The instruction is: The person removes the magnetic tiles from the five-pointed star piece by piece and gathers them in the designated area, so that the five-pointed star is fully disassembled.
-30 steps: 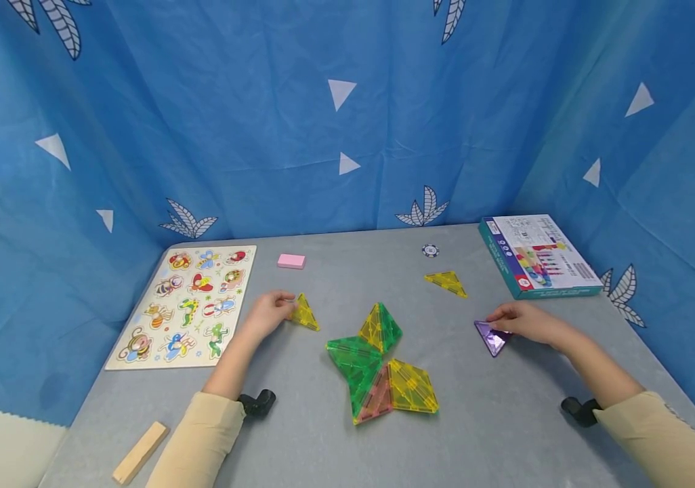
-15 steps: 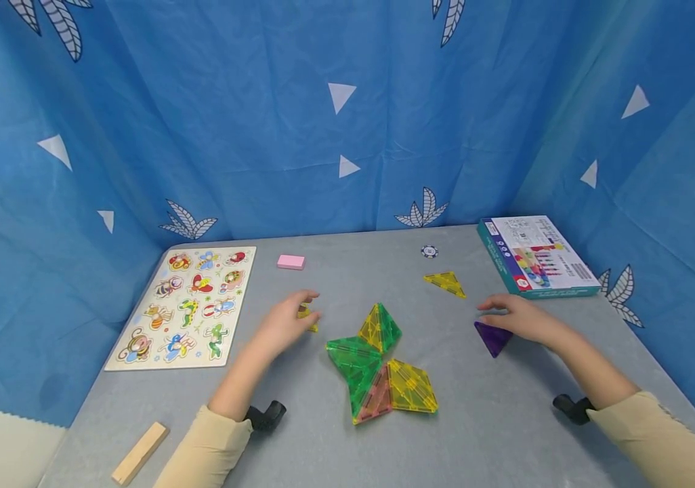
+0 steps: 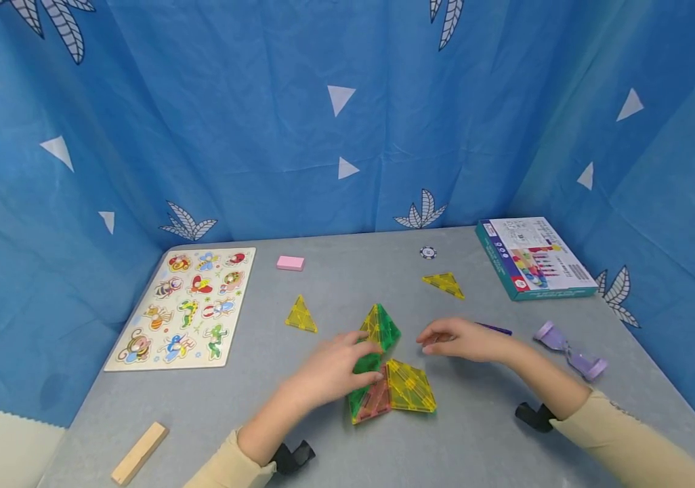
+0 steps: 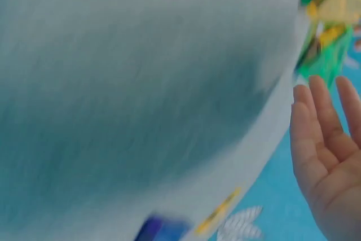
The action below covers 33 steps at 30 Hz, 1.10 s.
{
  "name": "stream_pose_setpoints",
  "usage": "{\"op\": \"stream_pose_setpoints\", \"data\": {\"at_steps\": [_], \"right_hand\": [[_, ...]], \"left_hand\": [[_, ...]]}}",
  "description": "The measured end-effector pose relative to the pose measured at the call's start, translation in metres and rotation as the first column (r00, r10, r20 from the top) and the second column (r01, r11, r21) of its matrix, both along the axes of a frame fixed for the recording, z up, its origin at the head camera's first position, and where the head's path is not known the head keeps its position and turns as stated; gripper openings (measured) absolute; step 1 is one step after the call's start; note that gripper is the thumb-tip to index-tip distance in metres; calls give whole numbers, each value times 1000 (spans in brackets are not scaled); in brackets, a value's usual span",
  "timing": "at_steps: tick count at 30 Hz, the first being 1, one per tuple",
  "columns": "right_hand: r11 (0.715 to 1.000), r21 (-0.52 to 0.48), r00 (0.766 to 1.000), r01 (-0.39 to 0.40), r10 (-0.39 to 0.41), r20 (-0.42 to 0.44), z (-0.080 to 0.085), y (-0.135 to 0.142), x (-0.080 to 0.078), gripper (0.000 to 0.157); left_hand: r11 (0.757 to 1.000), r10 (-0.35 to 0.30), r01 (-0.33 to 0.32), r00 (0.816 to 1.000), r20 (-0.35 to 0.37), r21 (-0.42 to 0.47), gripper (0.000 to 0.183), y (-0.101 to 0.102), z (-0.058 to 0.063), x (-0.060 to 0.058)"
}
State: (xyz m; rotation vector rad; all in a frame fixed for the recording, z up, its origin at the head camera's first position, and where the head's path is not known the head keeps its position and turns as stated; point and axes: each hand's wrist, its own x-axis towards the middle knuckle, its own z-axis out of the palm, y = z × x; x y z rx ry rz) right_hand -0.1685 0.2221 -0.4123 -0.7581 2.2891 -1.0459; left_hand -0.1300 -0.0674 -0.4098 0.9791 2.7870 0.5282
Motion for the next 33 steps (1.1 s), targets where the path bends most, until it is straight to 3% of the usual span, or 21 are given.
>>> {"op": "stream_pose_setpoints", "data": {"at_steps": [6,13,20,33], "right_hand": [[996,22,995,-86,85,46,-9,-32,9,31],[991,56,992,-123,121,33,-16,-47,9,22],[991,23,991,-129,129,23,-15,-52,10,15],[992,-2,992,-122,122,-8,-17,-53,13,18]], "left_hand": [[999,12,-15,998,-68,-41,38,10,-10,6],[998,29,-33,996,-83,-46,38,13,-19,9],[997,70,-67,994,-84,36,29,16,-24,9],[986,108,-97,991,-78,133,16,19,-29,6]]}}
